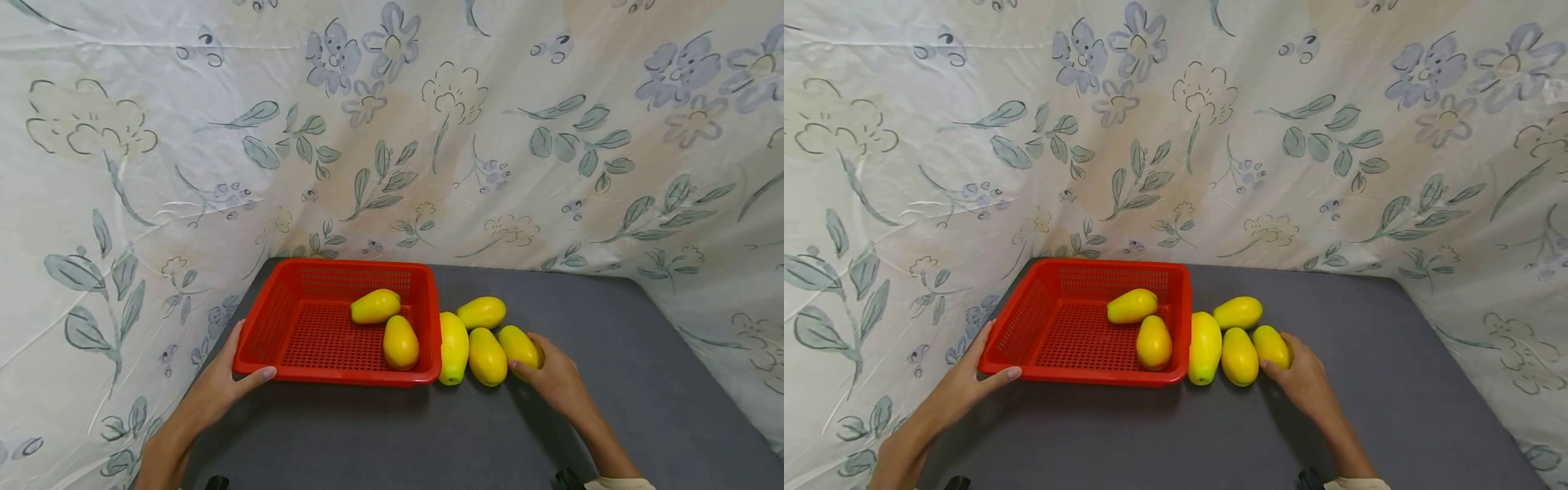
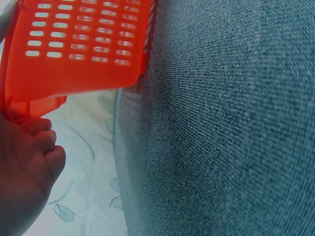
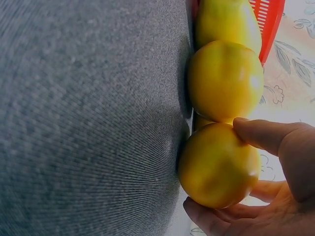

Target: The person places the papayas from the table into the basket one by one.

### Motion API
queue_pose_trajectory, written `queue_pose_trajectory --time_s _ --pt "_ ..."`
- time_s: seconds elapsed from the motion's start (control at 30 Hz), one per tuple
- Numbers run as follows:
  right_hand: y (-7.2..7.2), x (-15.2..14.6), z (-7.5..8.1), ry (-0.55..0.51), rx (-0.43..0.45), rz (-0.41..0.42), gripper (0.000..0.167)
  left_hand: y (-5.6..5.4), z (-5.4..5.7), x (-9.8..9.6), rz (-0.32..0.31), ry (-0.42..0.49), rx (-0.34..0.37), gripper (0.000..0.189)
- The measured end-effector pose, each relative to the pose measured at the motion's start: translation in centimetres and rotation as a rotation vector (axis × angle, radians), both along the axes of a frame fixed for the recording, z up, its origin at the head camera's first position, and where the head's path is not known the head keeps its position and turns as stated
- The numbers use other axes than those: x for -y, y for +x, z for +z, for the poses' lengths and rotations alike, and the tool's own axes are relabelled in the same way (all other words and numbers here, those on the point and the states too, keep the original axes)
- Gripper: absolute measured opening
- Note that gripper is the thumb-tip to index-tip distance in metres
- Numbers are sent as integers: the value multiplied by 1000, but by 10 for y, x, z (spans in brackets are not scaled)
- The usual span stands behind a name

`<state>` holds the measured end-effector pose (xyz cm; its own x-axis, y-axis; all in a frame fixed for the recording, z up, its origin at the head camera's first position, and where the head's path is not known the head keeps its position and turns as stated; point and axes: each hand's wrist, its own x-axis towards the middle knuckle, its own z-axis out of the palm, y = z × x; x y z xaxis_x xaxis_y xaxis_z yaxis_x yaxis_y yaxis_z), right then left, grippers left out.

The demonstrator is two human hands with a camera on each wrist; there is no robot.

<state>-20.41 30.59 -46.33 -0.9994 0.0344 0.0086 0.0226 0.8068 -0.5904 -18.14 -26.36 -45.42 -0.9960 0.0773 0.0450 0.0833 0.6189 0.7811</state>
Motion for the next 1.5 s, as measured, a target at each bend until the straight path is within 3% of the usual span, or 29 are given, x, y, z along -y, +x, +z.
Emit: queue_pose_trajectory --time_s 0.47,0.67,1.0,1.5 --pt "2 1 2 -19 -33 -64 92 0 0 3 1 -5 0 113" --pt "5 4 4 -32 -89 -82 89 0 0 2 -1 -5 1 114" --pt "8 7 11 -86 -201 -90 82 -1 -3 3 -5 -6 -16 113" --pt "17 21 24 -129 -257 -83 78 -2 -4 3 -5 -3 -30 112"
